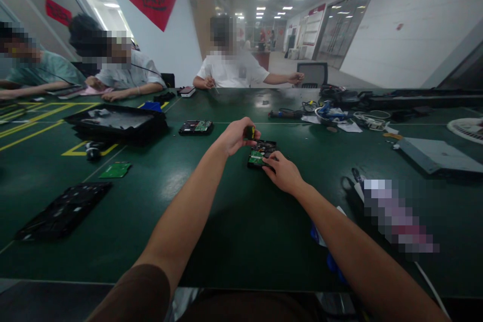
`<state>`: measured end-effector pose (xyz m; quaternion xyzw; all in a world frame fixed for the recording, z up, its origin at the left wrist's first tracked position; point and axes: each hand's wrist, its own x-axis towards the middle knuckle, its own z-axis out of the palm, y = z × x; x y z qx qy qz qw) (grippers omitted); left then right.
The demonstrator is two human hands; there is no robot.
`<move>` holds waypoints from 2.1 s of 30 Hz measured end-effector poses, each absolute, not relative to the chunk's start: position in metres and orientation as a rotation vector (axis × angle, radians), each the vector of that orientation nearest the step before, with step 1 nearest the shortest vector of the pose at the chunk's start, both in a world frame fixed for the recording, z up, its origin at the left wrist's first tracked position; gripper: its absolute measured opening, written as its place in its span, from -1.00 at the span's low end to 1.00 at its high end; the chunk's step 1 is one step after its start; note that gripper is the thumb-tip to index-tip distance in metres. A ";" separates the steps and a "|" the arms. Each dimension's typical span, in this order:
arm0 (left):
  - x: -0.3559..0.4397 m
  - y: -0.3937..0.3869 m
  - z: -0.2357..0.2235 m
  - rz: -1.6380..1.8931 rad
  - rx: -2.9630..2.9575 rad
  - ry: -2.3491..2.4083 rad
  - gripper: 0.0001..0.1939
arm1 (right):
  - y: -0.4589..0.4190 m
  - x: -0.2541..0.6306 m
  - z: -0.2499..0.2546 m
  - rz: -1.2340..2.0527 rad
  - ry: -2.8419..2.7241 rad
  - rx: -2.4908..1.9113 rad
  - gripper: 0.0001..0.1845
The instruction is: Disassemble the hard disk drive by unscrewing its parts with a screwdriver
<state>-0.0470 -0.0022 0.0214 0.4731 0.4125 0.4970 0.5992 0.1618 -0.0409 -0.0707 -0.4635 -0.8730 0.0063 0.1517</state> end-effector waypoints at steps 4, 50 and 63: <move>-0.048 -0.001 0.020 1.208 1.217 1.050 -0.79 | -0.041 0.162 -0.071 0.021 -2.500 -1.343 -0.54; -0.050 0.000 0.019 1.181 1.192 0.954 -0.78 | -0.039 0.163 -0.074 0.017 -2.505 -1.325 -0.53; -0.051 0.005 0.017 1.200 1.159 1.019 -0.78 | -0.040 0.163 -0.073 0.018 -2.503 -1.341 -0.53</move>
